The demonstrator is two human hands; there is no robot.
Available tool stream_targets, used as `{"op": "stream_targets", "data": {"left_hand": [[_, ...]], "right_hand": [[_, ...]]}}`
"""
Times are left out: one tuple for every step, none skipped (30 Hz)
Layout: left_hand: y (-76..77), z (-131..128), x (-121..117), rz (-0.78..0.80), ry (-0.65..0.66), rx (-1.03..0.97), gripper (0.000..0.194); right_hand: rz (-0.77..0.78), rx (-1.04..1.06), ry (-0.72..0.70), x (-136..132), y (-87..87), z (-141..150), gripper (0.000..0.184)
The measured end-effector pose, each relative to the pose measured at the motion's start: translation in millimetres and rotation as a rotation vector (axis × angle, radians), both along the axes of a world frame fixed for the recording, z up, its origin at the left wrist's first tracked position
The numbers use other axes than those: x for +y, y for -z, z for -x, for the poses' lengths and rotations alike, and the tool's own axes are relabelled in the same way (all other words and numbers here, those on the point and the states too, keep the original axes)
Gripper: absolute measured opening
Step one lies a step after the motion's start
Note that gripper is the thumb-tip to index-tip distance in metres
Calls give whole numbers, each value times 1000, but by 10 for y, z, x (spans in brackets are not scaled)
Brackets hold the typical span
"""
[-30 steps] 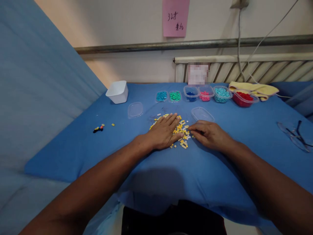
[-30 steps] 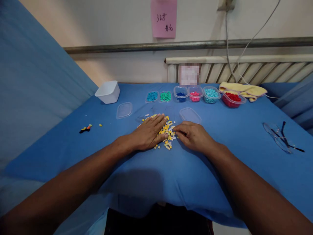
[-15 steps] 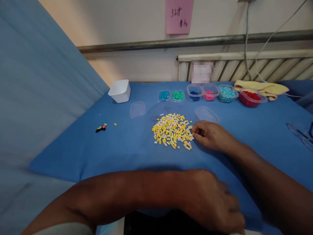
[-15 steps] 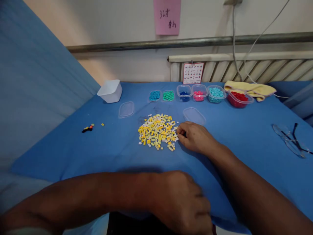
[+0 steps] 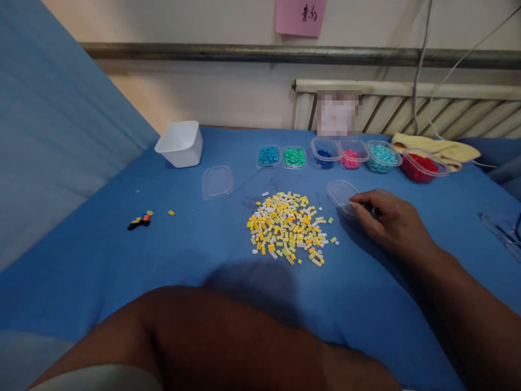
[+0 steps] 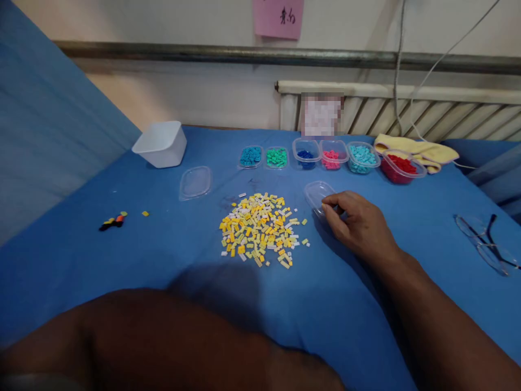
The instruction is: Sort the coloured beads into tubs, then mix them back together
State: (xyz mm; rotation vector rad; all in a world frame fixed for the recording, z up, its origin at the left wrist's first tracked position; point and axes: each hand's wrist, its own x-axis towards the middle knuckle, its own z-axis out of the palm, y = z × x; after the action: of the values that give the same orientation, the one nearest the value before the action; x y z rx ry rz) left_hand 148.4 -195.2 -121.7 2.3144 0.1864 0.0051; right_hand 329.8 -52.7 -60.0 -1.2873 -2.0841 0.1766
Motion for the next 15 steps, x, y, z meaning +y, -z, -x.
{"op": "stream_targets", "data": {"left_hand": [[31,20,-5,53,44,-5,33],[64,31,-13,85,63,-8,36],[99,31,-22,95,51,-11,37],[133,19,-32,95,21,-11,36],[164,-4,-42,92,-19,-12,33],[191,-34,-50,86,-62,-15,29],[214,-68,-57,75,-99,-19,25],[231,-103,-62,66,-132,-23,23],[243,-137,-68,58,-152,-30,22],[250,-167,-77,51,-158,-36,23],[252,-194,-89,44,-163,-41,24],[251,-218,-107,37,-170,-43,24],[246,-242,-132,29,-180,-43,22],[240,-268,-161,21,-192,-42,20],[234,-297,-194,14,-203,-41,16]], "right_hand": [[-21,-30,-8,35,20,-31,22],[-35,-50,-19,66,42,-54,23],[-43,-61,-28,91,65,-70,23],[-50,-64,-34,110,86,-80,23],[-56,-64,-36,126,104,-86,22],[-61,-63,-37,138,120,-90,22],[-65,-60,-37,149,131,-95,21],[-70,-56,-36,159,139,-103,21],[-75,-51,-31,168,143,-116,22],[-78,-44,-24,176,145,-133,23],[-79,-36,-11,183,146,-155,25],[-73,-27,6,188,148,-181,27],[-57,-22,27,190,152,-208,30],[-29,-23,45,188,160,-234,35],[9,-32,55,184,172,-257,41]]}}
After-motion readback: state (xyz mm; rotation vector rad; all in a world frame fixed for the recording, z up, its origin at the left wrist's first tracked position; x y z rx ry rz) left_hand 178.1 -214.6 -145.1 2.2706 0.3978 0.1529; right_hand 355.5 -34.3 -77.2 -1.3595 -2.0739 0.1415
